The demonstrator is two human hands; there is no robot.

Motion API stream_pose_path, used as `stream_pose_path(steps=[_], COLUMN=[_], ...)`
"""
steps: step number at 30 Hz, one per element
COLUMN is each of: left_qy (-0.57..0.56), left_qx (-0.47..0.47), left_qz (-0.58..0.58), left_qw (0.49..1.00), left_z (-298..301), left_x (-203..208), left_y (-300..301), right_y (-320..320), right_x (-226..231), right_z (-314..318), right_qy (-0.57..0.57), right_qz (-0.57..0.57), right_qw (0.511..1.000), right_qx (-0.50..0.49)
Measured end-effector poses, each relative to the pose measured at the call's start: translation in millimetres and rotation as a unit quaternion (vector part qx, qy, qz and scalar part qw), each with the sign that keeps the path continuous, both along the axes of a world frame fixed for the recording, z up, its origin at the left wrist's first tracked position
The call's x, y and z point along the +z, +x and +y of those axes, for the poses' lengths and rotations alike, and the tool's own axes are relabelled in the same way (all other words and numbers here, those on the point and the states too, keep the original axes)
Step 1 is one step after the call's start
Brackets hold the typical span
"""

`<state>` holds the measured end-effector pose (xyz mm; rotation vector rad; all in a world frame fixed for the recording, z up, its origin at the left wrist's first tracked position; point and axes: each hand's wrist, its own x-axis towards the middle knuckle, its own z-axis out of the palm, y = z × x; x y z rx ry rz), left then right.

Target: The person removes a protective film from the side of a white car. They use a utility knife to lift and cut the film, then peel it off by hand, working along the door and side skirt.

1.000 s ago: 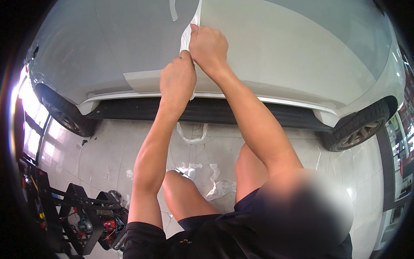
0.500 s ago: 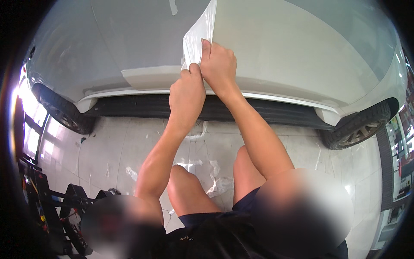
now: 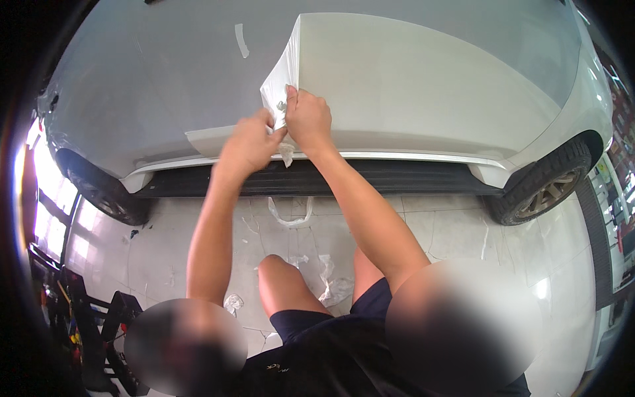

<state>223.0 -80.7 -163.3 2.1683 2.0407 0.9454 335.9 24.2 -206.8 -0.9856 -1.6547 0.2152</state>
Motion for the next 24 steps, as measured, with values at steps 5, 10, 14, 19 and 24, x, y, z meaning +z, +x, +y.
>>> stream_pose_path(steps=[5,10,14,19,24], left_qy=[-0.077,-0.218,-0.154,0.033,-0.011], left_qx=[0.151,0.111,0.059,0.261,0.207], left_qz=[0.090,-0.307,-0.439,-0.254,-0.446], left_qw=[0.981,0.920,0.883,0.931,0.871], left_z=[3.8,53.5,88.5,115.5,92.2], left_x=[84.8,43.2,-14.6,-55.7,-82.8], left_y=[-6.5,-12.3,-10.7,-5.3,-6.9], right_y=[1.7,-2.3,-0.6,6.6,1.6], right_x=[15.1,26.8,28.8,23.8,18.9], right_z=[-14.7,-26.5,-21.6,-13.1,-7.8], right_qy=[-0.024,-0.062,-0.051,-0.026,0.017], right_qz=[0.006,0.026,0.026,0.017,0.038], right_qw=[1.000,0.998,0.998,0.999,0.999], right_qx=[0.009,0.016,0.010,0.013,0.020])
